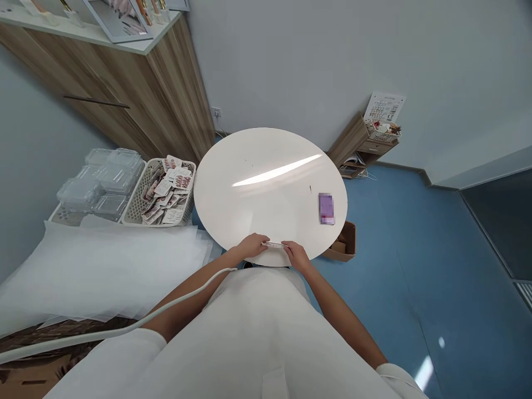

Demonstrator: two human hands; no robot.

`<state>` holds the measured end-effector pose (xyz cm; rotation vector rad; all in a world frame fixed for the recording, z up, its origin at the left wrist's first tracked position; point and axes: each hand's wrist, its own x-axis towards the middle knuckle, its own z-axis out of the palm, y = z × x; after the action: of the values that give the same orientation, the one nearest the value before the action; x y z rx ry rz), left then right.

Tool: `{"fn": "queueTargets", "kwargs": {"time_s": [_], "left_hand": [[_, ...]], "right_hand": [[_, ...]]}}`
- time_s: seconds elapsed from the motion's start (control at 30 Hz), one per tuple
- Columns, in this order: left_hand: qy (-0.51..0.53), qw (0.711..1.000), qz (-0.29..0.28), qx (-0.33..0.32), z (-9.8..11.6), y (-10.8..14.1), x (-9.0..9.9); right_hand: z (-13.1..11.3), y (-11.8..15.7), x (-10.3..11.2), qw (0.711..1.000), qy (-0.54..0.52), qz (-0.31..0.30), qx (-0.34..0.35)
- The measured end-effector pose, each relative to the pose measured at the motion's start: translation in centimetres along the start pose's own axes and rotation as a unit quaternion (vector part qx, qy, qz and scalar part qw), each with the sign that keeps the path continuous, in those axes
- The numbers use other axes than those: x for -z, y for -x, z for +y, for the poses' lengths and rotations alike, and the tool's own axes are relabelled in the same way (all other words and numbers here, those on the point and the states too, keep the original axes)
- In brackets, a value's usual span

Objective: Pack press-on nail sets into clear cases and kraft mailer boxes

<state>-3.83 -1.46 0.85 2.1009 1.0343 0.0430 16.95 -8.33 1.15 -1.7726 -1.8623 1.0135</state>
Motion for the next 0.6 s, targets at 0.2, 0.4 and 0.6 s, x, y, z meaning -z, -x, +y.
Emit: {"fn": "queueTargets", "kwargs": {"time_s": [0.2,0.4,0.6], "left_hand": [[0.079,0.991,-0.088,0.067,-1.3,-3.0,2.8],[0.094,0.975,-0.130,0.152,-3.0,-5.2,3.3],[0.050,0.968,-0.078,0.233,-3.6,-5.0,2.7]], "right_hand": [[0.5,-4.4,2.0,0.992,-0.071,-0.058,-0.084],[1.1,-7.9,2.1,0.981,-0.088,-0.103,-0.136],[1.9,-9.2,1.5,0.982,-0.055,-0.103,-0.150]]}}
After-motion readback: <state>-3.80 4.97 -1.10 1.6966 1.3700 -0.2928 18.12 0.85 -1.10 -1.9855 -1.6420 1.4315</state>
